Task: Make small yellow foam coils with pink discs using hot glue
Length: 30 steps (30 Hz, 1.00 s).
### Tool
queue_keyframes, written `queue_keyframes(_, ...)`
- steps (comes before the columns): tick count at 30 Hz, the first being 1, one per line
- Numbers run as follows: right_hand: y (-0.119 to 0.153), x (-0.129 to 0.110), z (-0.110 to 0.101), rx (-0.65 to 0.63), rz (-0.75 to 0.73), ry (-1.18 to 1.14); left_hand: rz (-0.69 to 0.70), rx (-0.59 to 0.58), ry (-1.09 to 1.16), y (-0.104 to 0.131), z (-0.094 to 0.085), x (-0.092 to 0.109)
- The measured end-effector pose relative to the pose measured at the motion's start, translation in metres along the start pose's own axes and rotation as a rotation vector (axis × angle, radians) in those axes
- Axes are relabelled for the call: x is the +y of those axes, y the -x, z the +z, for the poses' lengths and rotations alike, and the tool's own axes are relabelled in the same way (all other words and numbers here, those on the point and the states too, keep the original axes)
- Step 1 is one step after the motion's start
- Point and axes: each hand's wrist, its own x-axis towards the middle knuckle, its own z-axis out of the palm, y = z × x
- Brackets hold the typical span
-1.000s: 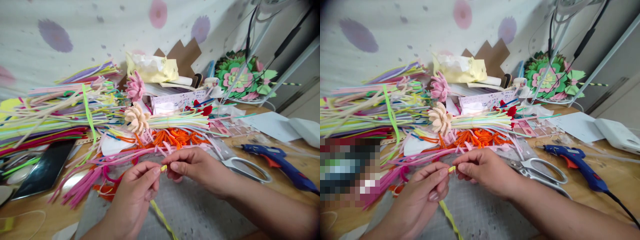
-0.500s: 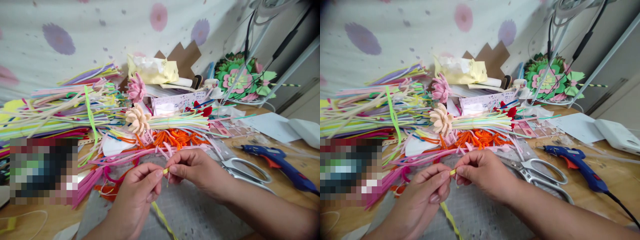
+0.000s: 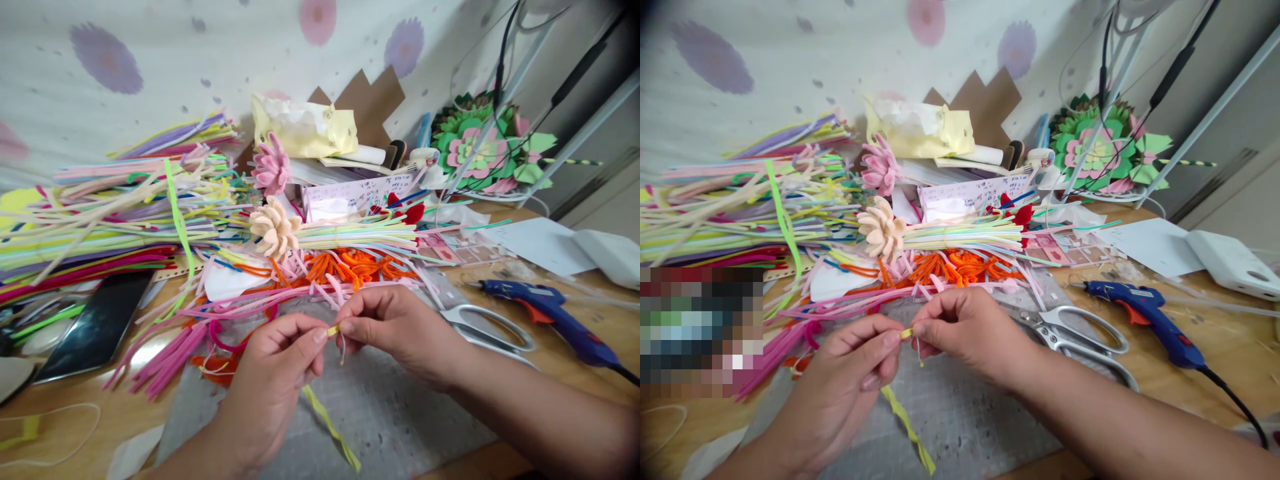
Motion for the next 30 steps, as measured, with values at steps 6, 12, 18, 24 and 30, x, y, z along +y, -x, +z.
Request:
queue_keyframes(6, 0.0002, 0.0014, 0.0019, -0.024, -0.011, -0.066, 0.003, -0.028, 0.010, 0.0025, -0.0007, 0.0016)
queue_keyframes(12, -0.0019, 0.0052, 0.0028, -0.054, -0.004, -0.116, 0.007, -0.055, 0.010, 0.0034, -0.0017, 0.0020)
queue_keyframes(18, 0.0010, 0.0074, -0.0025, -0.155, 0.004, -0.284, -0.001, -0.061, 0.051, 0.0024, -0.0005, 0.0026)
queue_keyframes(24, 0.0061, 0.0094, -0.0032, -0.127, -0.019, -0.206, 0.015, -0.060, 0.045, 0.0033, -0.0019, 0.0010)
queue_keyframes(30, 0.0075, 0.0088, -0.0012, -0.038, -0.058, -0.083, 0.034, -0.050, -0.042, 0.0034, -0.0022, -0.0006)
